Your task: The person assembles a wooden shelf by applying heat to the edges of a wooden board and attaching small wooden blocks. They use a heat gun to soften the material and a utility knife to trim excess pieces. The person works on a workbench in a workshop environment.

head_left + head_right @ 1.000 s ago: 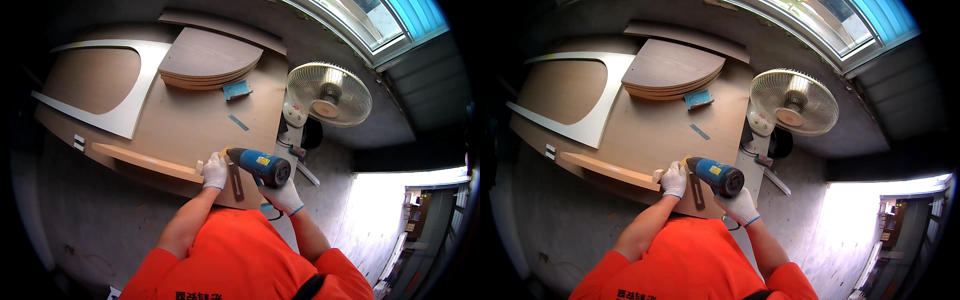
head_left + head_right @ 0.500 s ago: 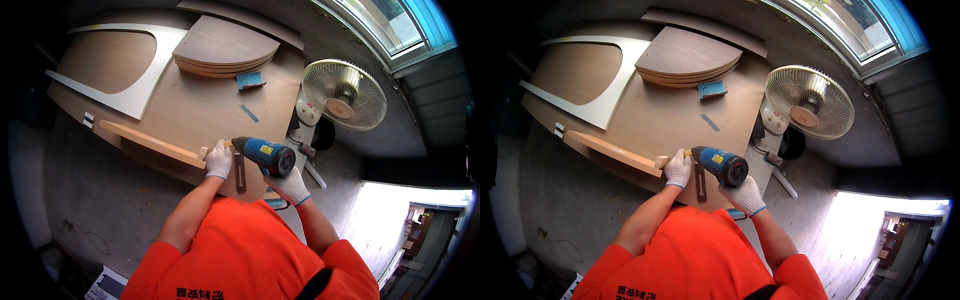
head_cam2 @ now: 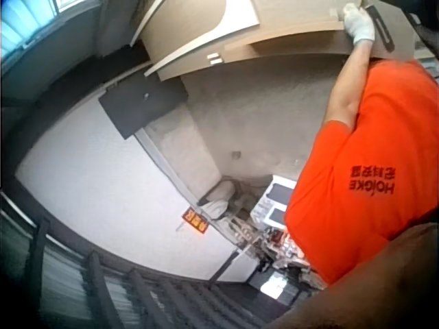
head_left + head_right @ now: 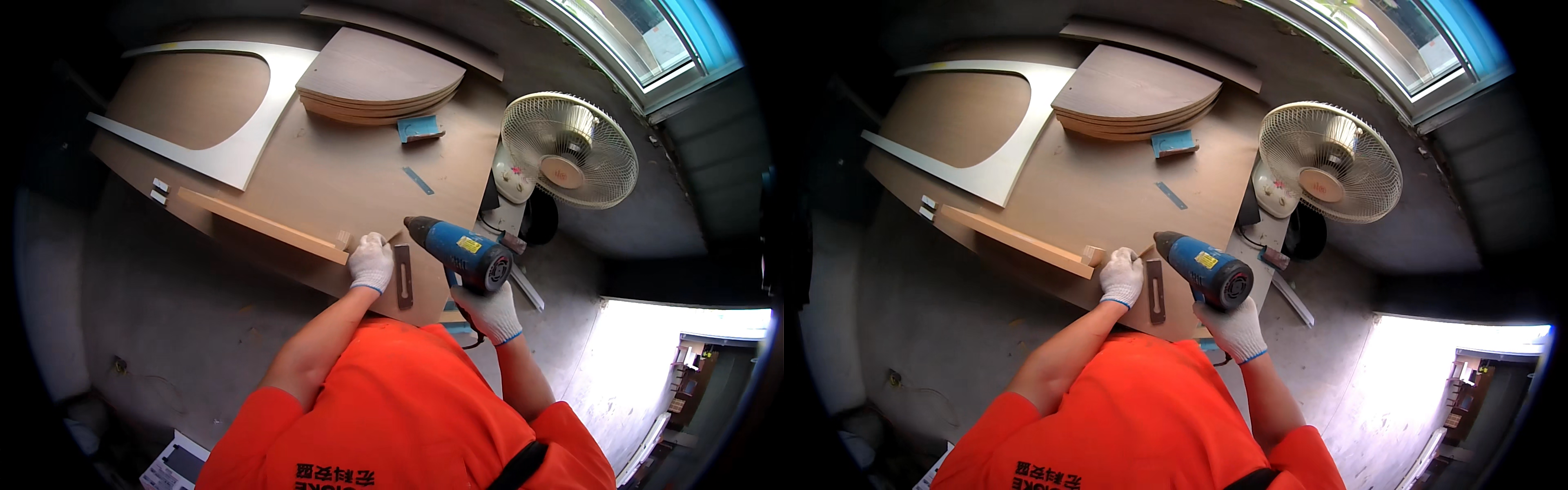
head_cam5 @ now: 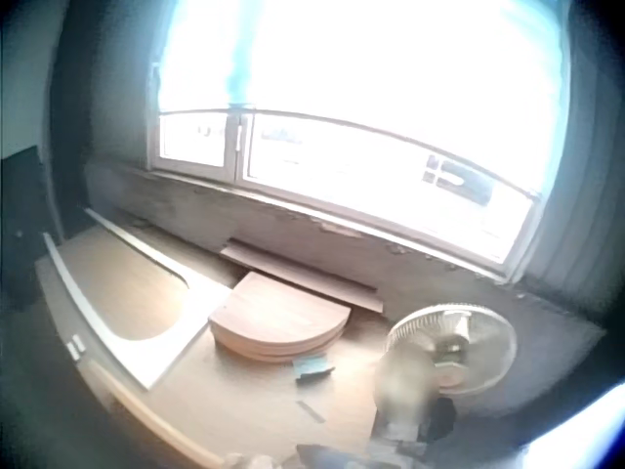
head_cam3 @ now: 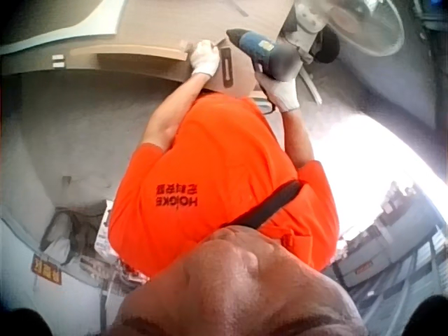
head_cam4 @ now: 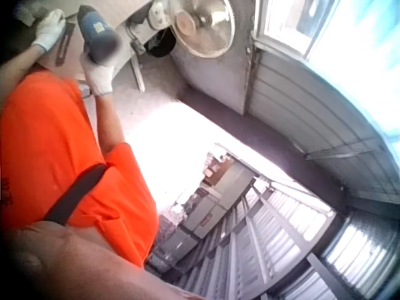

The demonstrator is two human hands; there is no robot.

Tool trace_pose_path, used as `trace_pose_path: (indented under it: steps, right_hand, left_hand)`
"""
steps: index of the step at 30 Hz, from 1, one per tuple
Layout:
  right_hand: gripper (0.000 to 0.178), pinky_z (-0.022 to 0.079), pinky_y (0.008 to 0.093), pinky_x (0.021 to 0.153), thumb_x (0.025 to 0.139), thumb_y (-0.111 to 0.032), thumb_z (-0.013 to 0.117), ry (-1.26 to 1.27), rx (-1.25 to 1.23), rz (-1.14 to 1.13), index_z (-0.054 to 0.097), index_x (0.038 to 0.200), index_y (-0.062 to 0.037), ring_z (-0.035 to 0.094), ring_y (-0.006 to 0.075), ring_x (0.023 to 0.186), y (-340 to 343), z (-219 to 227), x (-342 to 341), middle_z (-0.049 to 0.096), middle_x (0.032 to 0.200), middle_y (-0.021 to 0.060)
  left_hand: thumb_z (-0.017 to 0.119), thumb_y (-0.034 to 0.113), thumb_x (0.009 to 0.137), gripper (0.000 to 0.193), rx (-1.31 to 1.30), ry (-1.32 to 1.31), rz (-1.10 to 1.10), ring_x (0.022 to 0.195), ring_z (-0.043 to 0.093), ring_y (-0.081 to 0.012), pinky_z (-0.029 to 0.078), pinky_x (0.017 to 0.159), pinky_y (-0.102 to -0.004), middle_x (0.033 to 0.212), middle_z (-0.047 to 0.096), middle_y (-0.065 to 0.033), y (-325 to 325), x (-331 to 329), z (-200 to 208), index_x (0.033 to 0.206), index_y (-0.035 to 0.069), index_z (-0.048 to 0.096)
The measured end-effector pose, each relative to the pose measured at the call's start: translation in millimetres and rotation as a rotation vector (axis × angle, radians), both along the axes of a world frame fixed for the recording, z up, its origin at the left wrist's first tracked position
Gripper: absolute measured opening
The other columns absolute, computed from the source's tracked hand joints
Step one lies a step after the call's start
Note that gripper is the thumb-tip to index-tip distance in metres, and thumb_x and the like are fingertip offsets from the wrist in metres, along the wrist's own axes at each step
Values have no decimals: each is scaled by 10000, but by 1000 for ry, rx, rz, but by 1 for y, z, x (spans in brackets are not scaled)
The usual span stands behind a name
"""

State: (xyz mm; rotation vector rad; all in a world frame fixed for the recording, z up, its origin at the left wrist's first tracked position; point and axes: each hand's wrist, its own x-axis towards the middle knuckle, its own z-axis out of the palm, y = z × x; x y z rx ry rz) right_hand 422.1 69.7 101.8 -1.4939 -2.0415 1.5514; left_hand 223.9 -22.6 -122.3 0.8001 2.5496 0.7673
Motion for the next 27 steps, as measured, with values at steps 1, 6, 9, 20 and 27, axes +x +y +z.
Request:
trace_pose_path:
  steps: [1,6,9,20,27]
  right_hand:
    - [348,616,347,824,840,-165,811,4,10,4,774,1120,40,784,173,886,-3,4,2,796,911,101]
    - [414,620,367,935,856,-168,836,-79,-24,76,759,1219,16,797,205,1049,-13,23,28,816,1079,131]
    - [404,634,387,935,857,-170,843,-143,-91,224,757,1211,5,808,255,1053,-25,40,22,816,1074,157]
    - [351,634,430,890,921,-346,769,-213,88,663,781,1139,-71,787,372,1012,-119,-11,-74,810,1036,176]
    - [386,634,436,893,920,-383,749,-250,87,403,777,1182,-101,781,387,1014,-197,-5,-116,807,1053,179]
  left_hand:
    - [715,333,981,233,31,-35,-19,990,748,-414,590,880,-545,1074,751,-167,-9,5,-2,1072,118,708]
    - [704,235,957,221,23,-388,-118,891,775,-359,607,839,-478,993,766,-177,-98,11,45,1054,38,723]
    - [698,105,978,178,142,-697,312,638,734,-216,596,624,-369,877,753,-128,-167,-24,39,1107,-16,681]
    - [721,186,971,182,58,-115,-248,830,758,-348,610,782,-454,966,781,-183,-227,-246,20,1069,43,781]
    - [780,227,917,98,120,-32,-622,966,743,-370,590,867,-503,1023,769,-117,-207,-269,35,972,147,791]
